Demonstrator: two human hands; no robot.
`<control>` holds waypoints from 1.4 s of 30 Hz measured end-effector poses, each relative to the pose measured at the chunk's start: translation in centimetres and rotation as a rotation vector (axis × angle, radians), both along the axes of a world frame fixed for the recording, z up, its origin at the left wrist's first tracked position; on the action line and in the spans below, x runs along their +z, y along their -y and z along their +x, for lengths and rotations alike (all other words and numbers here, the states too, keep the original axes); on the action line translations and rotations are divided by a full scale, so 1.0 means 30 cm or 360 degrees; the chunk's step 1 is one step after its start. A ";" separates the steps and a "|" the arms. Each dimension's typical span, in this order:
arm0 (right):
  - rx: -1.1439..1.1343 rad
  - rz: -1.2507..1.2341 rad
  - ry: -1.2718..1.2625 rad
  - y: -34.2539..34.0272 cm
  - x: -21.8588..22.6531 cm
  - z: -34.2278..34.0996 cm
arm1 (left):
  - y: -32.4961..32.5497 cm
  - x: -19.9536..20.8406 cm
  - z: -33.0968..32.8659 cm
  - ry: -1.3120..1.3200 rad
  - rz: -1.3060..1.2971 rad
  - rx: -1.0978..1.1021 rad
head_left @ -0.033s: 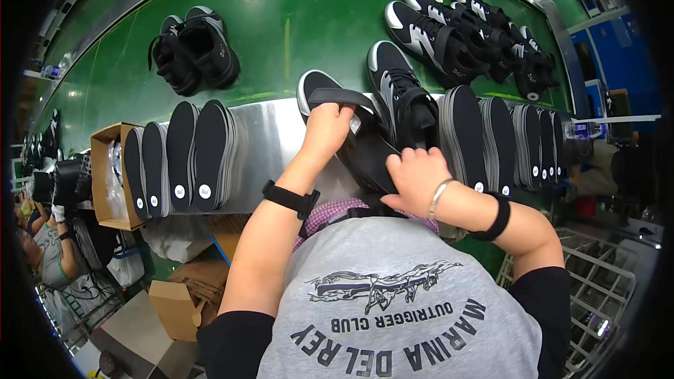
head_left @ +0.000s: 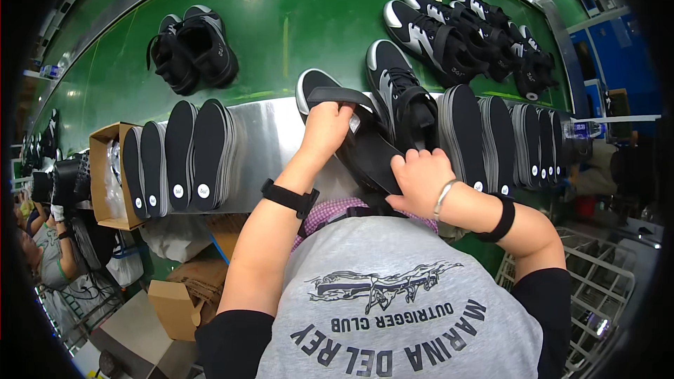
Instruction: Inserting insoles into shoe uppers on a manufacturing assembly line.
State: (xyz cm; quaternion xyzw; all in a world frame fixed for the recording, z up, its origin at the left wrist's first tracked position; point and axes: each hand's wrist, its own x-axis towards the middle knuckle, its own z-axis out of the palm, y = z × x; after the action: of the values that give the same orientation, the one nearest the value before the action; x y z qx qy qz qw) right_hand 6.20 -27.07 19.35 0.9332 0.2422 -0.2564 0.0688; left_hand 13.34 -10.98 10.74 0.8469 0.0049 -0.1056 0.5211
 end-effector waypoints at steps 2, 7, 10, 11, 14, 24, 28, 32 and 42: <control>-0.0013 0.0097 0.0000 0.012 -0.015 0.004 | 0.004 0.009 -0.001 -0.0007 0.0018 -0.0009; 0.0120 0.0387 0.0256 -0.034 -0.138 0.018 | 0.004 -0.013 -0.003 0.0030 -0.0017 -0.0042; -0.0091 0.0135 -0.0267 -0.114 -0.243 0.101 | 0.011 -0.019 -0.005 -0.0002 0.0049 -0.0049; -0.0136 -0.0016 -0.0567 -0.123 -0.305 0.137 | 0.021 -0.005 -0.010 0.0013 -0.0025 -0.0028; 0.0135 -0.0233 -0.0813 -0.128 -0.348 0.180 | 0.022 -0.005 -0.003 -0.0011 -0.0047 -0.0010; 0.0407 -0.0403 -0.0585 -0.147 -0.255 0.148 | 0.011 -0.020 -0.016 -0.0052 -0.0041 -0.0014; 0.0291 -0.0205 -0.0816 -0.112 -0.167 0.131 | 0.002 -0.043 -0.017 0.0029 -0.0090 0.0020; 0.0161 -0.0173 -0.1067 -0.062 -0.106 0.097 | 0.016 -0.005 -0.013 -0.0109 0.0017 -0.0025; -0.1574 0.1876 -0.1026 -0.034 -0.300 0.117 | -0.006 -0.006 -0.043 -0.0099 -0.0261 -0.0069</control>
State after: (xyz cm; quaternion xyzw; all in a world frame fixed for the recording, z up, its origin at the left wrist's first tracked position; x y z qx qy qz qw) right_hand 9.71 -26.05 10.34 0.6959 -0.0932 -0.3429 -0.6241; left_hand 12.05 -10.80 10.55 0.7976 -0.0058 -0.1431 0.5859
